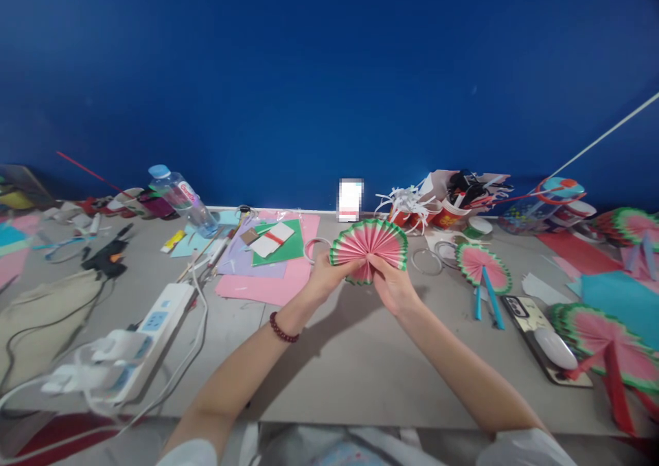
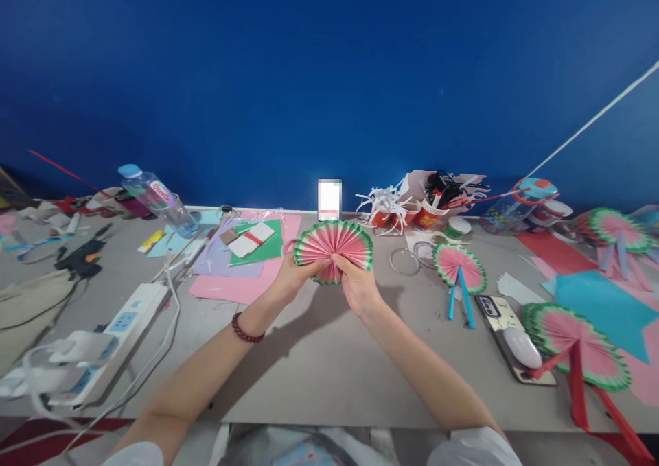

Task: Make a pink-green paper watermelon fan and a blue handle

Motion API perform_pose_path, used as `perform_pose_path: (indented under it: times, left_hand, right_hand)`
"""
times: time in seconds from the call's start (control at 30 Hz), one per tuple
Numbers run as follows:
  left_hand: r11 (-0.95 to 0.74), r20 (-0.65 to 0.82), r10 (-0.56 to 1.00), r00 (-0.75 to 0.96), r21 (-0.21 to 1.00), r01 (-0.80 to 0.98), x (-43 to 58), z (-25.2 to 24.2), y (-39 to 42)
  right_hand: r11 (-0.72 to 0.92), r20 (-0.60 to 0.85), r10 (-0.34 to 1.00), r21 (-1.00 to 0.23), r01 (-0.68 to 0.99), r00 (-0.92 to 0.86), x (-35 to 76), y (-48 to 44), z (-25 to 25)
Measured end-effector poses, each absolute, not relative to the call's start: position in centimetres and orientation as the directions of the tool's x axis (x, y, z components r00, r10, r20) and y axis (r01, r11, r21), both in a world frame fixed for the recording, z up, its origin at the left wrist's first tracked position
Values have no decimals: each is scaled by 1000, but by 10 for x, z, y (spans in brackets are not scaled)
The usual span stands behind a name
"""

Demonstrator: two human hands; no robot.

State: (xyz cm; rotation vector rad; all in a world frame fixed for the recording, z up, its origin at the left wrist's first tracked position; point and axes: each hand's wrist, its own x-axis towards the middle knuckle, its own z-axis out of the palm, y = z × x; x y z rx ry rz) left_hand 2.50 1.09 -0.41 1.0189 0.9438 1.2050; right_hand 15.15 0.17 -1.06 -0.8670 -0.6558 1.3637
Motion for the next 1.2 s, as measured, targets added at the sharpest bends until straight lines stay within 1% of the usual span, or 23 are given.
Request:
perform_pose_path:
  times: [0.13, 0.23, 0.3, 0.37, 0.43, 0.53, 0.57, 0.63, 0.7, 0.73, 0.8, 0.9, 1.03, 1.1, 1.2]
  left_hand:
    - [51, -18, 993, 115, 956, -289, 23, -1, 11]
    - [43, -21, 997, 72, 950, -309, 20, -2, 15]
    - [69, -62, 998, 31, 943, -325, 16, -2, 18]
    - [116, -119, 993, 11, 930, -349, 13, -2, 21]
    - [166, -173, 985, 18, 906, -390, 10, -1, 23]
    - [211, -216, 975, 43, 861, -462, 8, 0, 25]
    - [214, -221, 974, 44, 851, -480, 8, -1, 26]
    - [209, -217, 975, 43, 837, -506, 7, -2, 27]
    - [201, -217, 976, 33, 821, -534, 7, -3, 28]
    - [196, -218, 976, 25, 813, -549, 7, -3, 28]
    - [186, -224, 975, 5, 799, -572, 7, -4, 29]
    - [170, -225, 974, -25, 799, -576, 10, -5, 28]
    - [167, -231, 972, -41, 804, -571, 16, -7, 24]
    - [152, -207, 978, -29, 800, -581, 17, -7, 23]
    - [153, -176, 984, 18, 792, -591, 14, -7, 24]
  right_hand:
    - [-33, -81, 994, -853, -521, 69, 156, 3, -10]
    - [-56, -71, 997, -906, -420, 20, 164, 8, -13]
    - [-44, -56, 998, -937, -346, 26, 171, 13, -16]
    - [38, 12, 996, -953, -300, 90, 175, 17, -20]
    - [171, 125, 973, -954, -246, 192, 177, 19, -23]
    - [320, 279, 920, -941, -114, 276, 176, 17, -25]
    - [356, 332, 904, -933, -47, 269, 175, 15, -25]
    - [437, 457, 864, -889, 137, 211, 175, 11, -24]
    - [510, 562, 823, -796, 325, 84, 176, 8, -23]
    - [539, 590, 808, -745, 394, 10, 176, 8, -22]
    - [583, 611, 784, -660, 475, -114, 177, 7, -22]
    - [613, 629, 755, -575, 542, -186, 178, 9, -25]
    - [645, 682, 707, -511, 568, -189, 180, 11, -29]
    - [654, 704, 692, -515, 553, -162, 181, 11, -29]
    - [622, 698, 713, -585, 520, -68, 183, 12, -26]
